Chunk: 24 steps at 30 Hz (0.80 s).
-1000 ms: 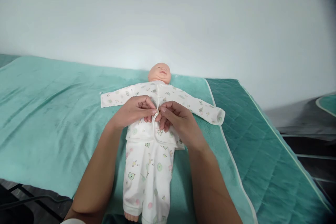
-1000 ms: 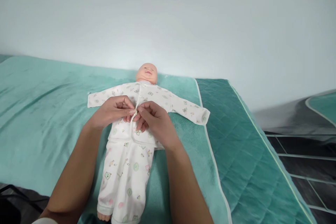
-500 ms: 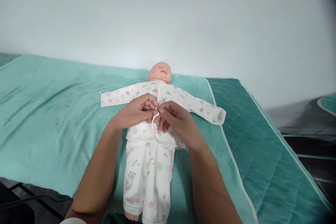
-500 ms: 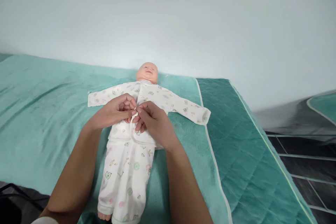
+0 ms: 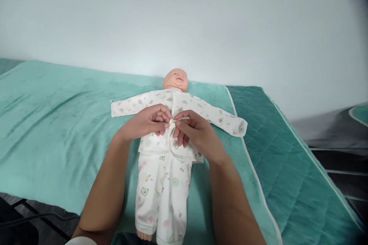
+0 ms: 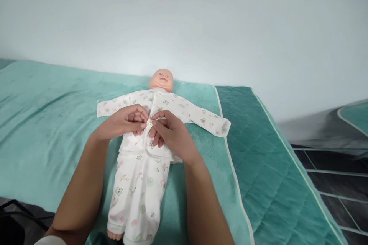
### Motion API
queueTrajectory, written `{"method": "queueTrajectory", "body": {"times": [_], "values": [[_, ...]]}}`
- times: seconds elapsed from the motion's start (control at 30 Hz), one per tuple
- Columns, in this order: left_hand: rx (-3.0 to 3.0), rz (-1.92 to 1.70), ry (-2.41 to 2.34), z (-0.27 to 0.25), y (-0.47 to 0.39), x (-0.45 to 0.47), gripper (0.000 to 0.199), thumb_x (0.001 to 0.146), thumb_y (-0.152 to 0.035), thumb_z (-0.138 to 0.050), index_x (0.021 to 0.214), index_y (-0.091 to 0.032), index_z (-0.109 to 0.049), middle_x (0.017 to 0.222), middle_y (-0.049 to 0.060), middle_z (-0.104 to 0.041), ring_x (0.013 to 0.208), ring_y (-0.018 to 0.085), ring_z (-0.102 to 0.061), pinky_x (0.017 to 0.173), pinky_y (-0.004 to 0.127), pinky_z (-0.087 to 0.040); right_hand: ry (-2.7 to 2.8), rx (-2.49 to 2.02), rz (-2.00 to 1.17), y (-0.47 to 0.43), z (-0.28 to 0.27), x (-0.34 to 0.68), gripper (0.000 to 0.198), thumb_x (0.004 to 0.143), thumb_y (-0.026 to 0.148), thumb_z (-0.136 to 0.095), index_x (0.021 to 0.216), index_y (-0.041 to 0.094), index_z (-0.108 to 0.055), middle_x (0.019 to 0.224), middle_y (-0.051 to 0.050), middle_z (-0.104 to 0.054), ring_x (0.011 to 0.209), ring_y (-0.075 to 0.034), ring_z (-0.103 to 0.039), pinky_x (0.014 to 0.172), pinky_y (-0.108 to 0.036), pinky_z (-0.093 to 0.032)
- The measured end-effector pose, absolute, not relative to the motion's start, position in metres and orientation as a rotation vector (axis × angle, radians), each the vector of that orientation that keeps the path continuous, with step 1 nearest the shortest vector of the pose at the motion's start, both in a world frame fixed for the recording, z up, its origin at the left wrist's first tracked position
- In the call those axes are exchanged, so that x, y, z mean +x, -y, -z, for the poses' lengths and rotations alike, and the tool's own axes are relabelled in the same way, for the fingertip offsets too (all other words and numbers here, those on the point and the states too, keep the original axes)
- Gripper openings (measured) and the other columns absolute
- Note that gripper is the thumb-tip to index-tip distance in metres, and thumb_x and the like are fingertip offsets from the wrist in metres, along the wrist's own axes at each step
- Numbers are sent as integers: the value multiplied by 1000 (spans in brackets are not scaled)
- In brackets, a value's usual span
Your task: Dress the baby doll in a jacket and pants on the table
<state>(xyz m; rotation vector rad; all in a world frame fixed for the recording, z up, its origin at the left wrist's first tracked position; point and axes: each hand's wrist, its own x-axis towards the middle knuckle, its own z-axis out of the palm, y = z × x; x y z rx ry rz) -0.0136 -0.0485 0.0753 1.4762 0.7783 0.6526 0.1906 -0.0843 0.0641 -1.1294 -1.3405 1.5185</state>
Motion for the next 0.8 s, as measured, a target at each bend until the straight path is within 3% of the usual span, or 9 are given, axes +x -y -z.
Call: {"method": "queueTrajectory", "body": {"times": [0.13,0.23,0.37,0.43,0.53,0.63,0.8], "values": [[1491,-698,-797,-76,49,-16,19,84,-30,-71,96,-18,-62,71,-1,-62,61,10,-57,58,24,-50,1314,-1051,-1450,84,-64,195,22,91,42,-66,98,22,-58,72,1,-69,50,-11,-60,46,-23,-45],[1510,-975,-880,-70,45,-15,16,87,-33,-67,93,-19,-61,67,-1,-61,58,10,-56,55,24,-46,1273,-1013,-1236,84,-61,196,18,91,39,-66,93,23,-60,80,-1,-71,57,-12,-62,52,-26,-50],[1487,-1416,-1234,-47,24,-21,12,89,-30,-58,96,-21,-59,83,1,-64,75,13,-61,65,26,-49,1211,-1029,-900,79,-54,198,13,92,37,-62,94,24,-61,100,-6,-72,90,-19,-70,78,-35,-58],[1572,-1497,-1518,-32,12,-26,12,89,-25,-53,99,-21,-60,95,4,-66,89,17,-63,77,29,-52,1240,-1059,-735,75,-47,199,14,94,36,-58,100,24,-61,115,-8,-71,112,-22,-67,96,-41,-54],[1916,-1346,-1812,-13,4,-33,34,82,-10,-46,109,-19,-63,115,10,-66,114,24,-58,99,39,-48,1385,-1147,-512,65,-31,205,27,97,38,-53,119,25,-61,136,-9,-63,131,-23,-56,113,-45,-42],[2189,-1069,-1933,-2,10,-41,56,76,-3,-44,127,-20,-61,136,11,-61,133,28,-48,112,45,-39,1578,-1290,-354,55,-7,220,41,100,44,-45,135,25,-56,151,-10,-52,145,-24,-42,121,-48,-33],[2179,-749,-2198,12,25,-76,65,86,-9,-41,150,-18,-45,158,12,-44,150,30,-32,122,52,-26,1656,-1649,-191,53,35,273,57,100,49,-37,144,16,-51,158,-18,-43,152,-32,-30,121,-61,-23]]}}
